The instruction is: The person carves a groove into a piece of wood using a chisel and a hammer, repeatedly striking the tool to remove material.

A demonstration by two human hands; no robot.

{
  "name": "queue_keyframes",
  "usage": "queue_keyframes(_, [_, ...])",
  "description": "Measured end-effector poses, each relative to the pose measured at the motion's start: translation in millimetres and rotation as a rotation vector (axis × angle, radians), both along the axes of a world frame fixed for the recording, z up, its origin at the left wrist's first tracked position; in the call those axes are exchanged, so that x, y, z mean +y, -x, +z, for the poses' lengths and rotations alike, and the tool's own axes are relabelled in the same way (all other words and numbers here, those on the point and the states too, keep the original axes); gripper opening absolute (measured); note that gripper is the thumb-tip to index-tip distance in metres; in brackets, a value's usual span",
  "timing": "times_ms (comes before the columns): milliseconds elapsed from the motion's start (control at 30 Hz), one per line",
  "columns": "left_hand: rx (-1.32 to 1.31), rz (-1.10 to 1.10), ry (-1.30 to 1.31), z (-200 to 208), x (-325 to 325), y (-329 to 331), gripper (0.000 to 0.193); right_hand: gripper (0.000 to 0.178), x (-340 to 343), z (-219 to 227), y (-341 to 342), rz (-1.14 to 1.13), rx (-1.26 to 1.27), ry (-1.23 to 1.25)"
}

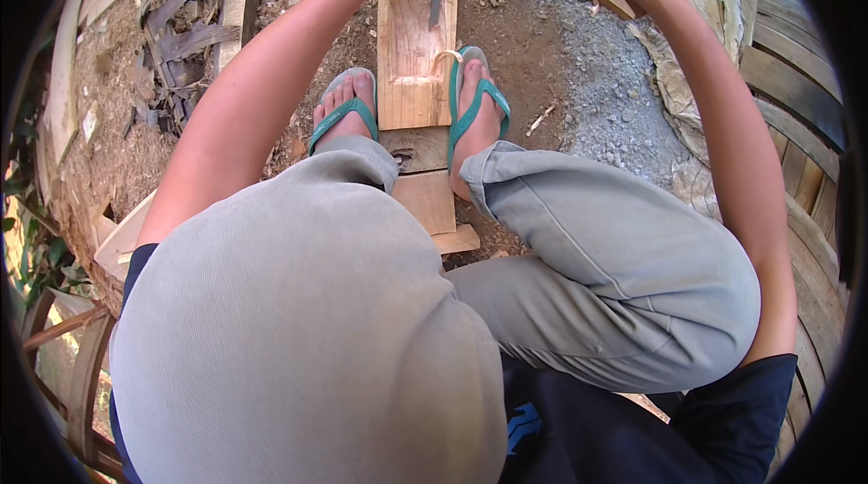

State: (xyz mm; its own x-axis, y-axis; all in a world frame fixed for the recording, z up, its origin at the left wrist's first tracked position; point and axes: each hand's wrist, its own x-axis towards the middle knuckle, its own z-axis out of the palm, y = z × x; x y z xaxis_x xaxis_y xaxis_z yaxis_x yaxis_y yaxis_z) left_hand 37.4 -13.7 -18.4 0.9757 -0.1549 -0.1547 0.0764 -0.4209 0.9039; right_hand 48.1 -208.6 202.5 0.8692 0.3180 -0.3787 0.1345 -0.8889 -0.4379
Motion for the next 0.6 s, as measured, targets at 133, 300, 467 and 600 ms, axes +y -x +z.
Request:
queue_keyframes(133, [0.031, -0.026, 0.047, -4, 12, -2, 0.025, 0.038, 30, 11, 10, -0.019, -0.103, -0.042])
queue_keyframes(300, [-0.029, -0.012, 0.063, -5, 17, 2, 0.023, 0.038, 24, 8, -5, -0.038, -0.006, 0.054])
queue_keyframes(467, [-0.021, -0.046, 0.055, -2, 12, 3, 0.023, 0.038, 17, 7, -14, -0.068, 0.110, 0.141])
queue_keyframes(600, [-0.027, -0.085, -0.008, 11, 7, -4, 0.024, 0.036, 2, -11, -10, -0.092, -0.095, 0.065])
